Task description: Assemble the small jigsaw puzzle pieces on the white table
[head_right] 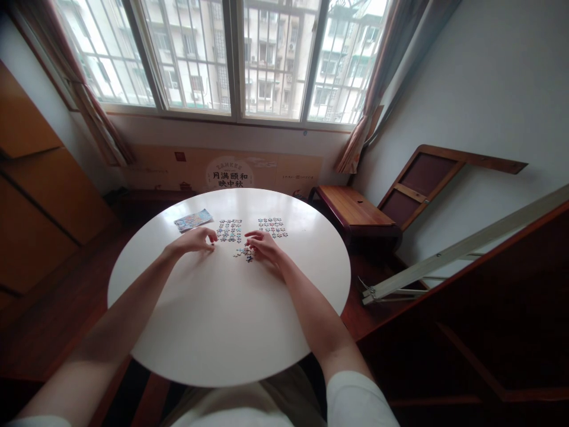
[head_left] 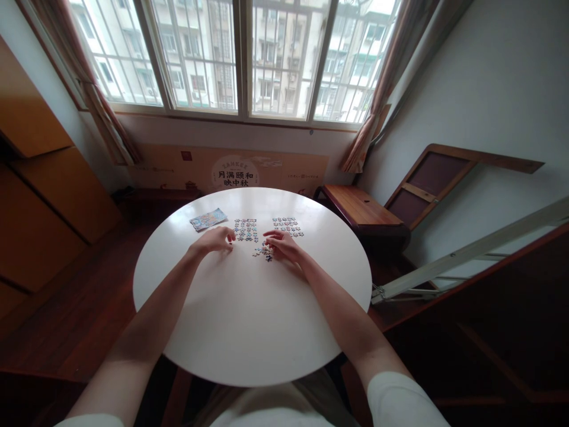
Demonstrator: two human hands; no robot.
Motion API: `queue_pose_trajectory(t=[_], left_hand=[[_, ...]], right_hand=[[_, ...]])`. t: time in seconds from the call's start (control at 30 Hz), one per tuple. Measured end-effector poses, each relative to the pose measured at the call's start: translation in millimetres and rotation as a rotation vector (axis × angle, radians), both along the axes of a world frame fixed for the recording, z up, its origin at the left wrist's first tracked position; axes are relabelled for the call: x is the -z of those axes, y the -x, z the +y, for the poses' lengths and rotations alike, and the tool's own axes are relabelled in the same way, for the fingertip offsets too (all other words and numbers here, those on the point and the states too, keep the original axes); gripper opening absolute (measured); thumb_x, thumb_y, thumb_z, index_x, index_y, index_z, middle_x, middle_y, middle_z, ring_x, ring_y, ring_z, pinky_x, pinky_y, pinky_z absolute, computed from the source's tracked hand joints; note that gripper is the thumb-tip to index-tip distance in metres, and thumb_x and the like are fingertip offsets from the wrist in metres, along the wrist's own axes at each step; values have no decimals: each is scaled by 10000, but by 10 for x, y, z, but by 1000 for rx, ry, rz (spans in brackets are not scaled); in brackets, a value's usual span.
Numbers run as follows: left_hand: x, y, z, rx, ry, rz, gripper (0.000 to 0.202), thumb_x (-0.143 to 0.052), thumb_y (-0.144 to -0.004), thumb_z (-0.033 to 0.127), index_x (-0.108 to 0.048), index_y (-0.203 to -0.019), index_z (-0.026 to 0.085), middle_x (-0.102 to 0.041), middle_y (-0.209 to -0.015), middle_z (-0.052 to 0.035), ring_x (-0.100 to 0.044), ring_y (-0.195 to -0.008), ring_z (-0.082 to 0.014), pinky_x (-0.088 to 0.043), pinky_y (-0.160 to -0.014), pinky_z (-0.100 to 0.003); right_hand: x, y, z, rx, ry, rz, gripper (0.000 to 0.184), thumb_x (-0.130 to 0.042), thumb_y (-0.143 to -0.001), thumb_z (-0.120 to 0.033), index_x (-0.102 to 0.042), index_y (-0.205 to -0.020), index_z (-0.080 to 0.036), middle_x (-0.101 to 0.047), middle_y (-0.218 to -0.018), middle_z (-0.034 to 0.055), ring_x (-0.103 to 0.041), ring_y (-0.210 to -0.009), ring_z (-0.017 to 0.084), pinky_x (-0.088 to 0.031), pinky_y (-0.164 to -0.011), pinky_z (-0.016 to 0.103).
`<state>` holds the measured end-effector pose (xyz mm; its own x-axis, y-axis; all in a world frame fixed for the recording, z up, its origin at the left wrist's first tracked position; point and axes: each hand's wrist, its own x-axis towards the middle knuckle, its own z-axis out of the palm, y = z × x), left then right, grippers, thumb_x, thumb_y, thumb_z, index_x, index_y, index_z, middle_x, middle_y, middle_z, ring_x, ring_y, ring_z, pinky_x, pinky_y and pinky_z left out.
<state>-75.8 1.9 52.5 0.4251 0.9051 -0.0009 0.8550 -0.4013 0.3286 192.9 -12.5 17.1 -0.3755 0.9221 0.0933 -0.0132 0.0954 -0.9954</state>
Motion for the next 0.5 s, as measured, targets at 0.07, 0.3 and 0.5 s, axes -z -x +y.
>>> queue_pose_trajectory(t=[0.07,0.3,0.5], left_hand=[[4,32,18,-12,12,3,331,-640,-596,351,-673,-892,208,-669,-915,-9,-593,-768,-154,-396,-639,-204],[-13,142,61,-77,96,76,269,-624,-607,399,-695,-754,185,-684,-759,-28,-593,-683,-158,-364,-576,-217],[-44,96,33,-126,114,99,273,-643,-590,437,-702,-727,208,-686,-729,-12,-595,-677,-150,-343,-550,-212]], right_hand=[[-4,3,-2,2,-1,0,295,-671,-701,-289,-647,-958,-146,-645,-724,38,-522,-574,77,-429,-555,209],[-23,7,-18,-4,14,10,304,-680,-690,-291,-647,-955,-147,-643,-723,37,-519,-569,76,-427,-544,209],[-24,0,-17,-8,21,2,313,-684,-687,-303,-649,-955,-148,-640,-725,37,-521,-567,77,-429,-533,209]])
